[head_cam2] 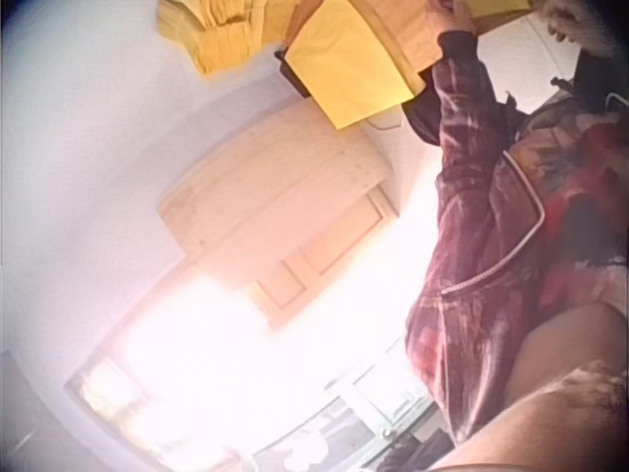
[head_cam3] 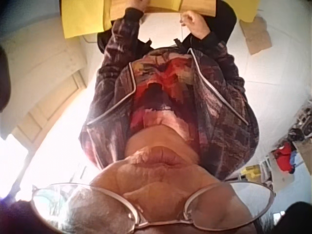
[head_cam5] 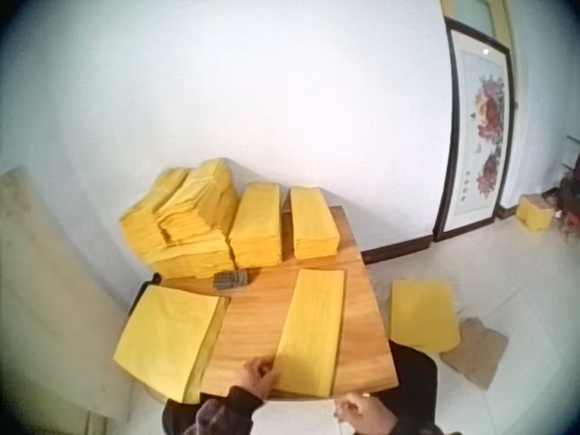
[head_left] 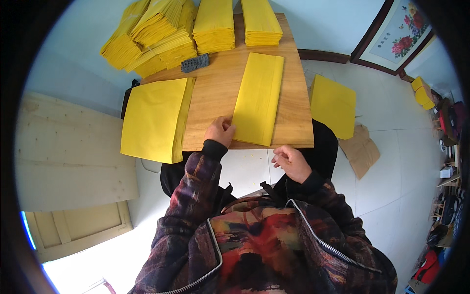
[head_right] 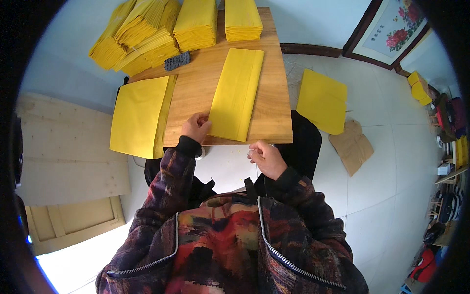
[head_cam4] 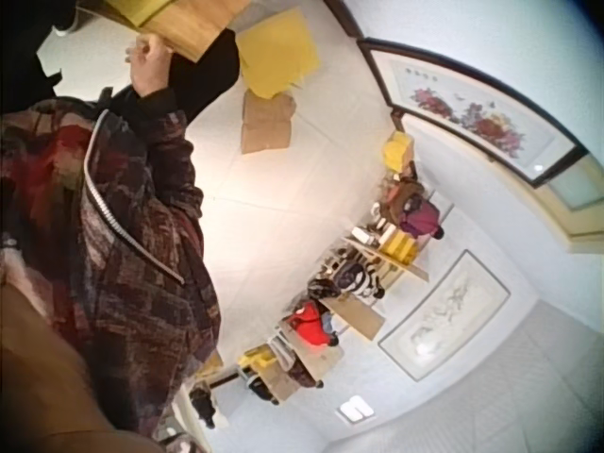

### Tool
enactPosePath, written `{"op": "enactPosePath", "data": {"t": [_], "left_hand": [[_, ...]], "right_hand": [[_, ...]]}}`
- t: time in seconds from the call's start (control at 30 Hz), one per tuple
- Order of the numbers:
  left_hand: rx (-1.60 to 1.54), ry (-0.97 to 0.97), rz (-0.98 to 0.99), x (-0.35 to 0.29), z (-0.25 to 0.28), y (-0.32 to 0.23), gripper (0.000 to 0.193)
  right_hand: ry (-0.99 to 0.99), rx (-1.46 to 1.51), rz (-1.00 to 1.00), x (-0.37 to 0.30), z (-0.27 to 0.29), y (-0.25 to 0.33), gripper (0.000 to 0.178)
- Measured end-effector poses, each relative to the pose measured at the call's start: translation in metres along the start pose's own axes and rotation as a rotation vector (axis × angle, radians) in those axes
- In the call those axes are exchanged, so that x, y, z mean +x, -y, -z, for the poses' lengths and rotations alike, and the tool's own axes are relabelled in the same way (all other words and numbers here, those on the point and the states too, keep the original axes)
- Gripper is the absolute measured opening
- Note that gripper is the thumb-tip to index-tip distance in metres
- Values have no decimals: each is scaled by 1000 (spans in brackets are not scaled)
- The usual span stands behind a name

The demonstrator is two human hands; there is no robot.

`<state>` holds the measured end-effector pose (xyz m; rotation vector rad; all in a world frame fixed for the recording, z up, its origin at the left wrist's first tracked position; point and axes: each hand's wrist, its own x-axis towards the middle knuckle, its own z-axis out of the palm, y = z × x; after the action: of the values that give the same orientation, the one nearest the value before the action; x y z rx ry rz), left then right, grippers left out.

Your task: The person repeatedly folds yellow paper sheets on a wooden table, aligning edges and creasing folds by hand. The folded sheets are stacked into neat piles on the table.

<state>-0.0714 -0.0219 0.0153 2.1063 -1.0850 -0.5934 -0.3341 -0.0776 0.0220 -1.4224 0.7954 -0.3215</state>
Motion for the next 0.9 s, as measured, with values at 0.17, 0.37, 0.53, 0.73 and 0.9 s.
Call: {"op": "enactPosePath", "data": {"t": [0.17, 0.37, 0.53, 0.73, 0.9], "left_hand": [[154, -28, -24, 2, -4, -8, 27], [218, -75, -76, -11, -13, -7, 23], [267, -8, -1, -25, -8, -12, 26], [281, 39, -15, -48, -3, -13, 26], [56, -9, -60, -69, 3, -1, 23]], "right_hand": [[61, 114, -76, 8, -8, -10, 28], [91, 367, -228, 2, -20, -10, 41], [7, 530, -261, 1, -17, -12, 38], [-49, 501, -281, 2, -23, -16, 34], [-13, 497, -354, -12, -17, -18, 32]]}}
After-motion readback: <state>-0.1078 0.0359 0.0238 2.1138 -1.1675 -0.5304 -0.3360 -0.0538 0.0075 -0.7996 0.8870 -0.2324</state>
